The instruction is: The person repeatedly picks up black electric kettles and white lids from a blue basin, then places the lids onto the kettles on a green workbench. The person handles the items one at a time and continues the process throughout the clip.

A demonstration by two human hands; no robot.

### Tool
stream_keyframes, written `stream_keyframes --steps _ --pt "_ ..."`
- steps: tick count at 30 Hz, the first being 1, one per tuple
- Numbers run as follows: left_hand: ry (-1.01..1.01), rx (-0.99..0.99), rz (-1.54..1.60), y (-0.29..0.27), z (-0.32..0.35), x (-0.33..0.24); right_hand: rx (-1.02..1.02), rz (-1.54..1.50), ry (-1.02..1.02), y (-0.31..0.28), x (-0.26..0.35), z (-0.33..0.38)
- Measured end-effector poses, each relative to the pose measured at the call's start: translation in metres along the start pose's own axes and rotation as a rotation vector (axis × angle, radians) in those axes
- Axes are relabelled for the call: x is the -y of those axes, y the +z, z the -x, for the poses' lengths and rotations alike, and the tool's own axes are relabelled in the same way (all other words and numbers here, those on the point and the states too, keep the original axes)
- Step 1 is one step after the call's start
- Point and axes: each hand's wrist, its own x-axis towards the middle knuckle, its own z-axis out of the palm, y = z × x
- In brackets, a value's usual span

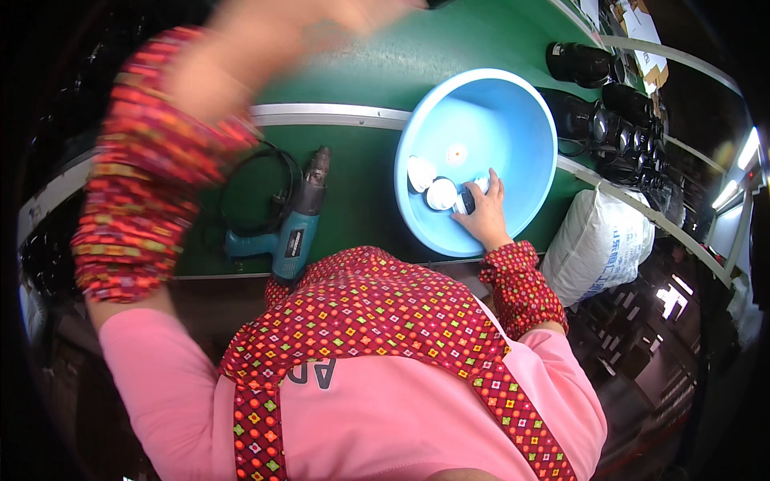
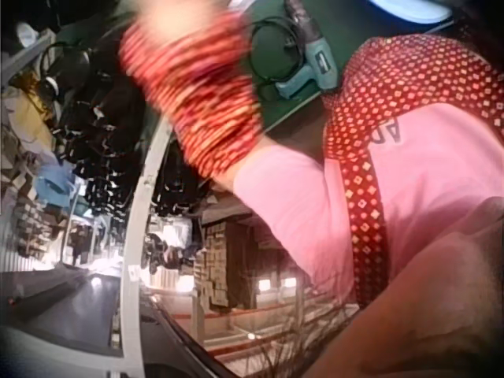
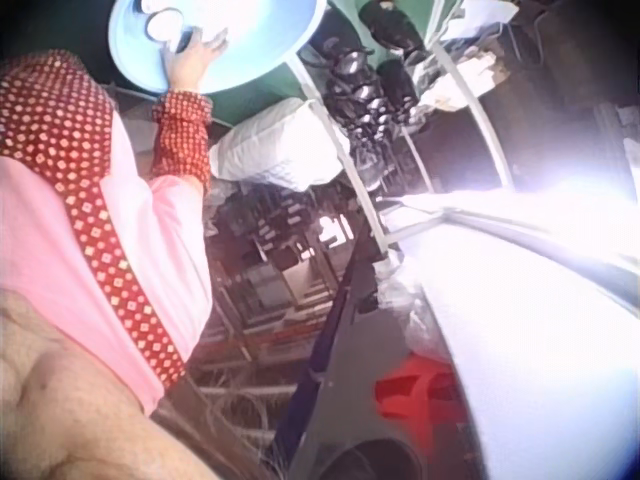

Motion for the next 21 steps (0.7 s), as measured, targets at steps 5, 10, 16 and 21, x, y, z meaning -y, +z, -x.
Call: stream_keyframes --steps 5,10,16,21 --pt "-0.279 0.709 0.029 0.197 0.02 -0.186 -0.051 0.024 -0.052 0.005 0.003 -0.024" --pt "-0.619 1.109 -0.08 0.316 0.036 -0.235 0.007 0.033 -0.04 -0.006 0.0 -0.02" --pt "-0.645 1.031 -0.004 0.353 0.061 -0.232 -0.01 -0.105 -0.13 -0.005 -0.005 -0.038" --pt "-0.736 0.944 0.205 0.338 0.054 -0.202 -0.146 -0.375 -0.164 -0.009 -0.022 -0.053"
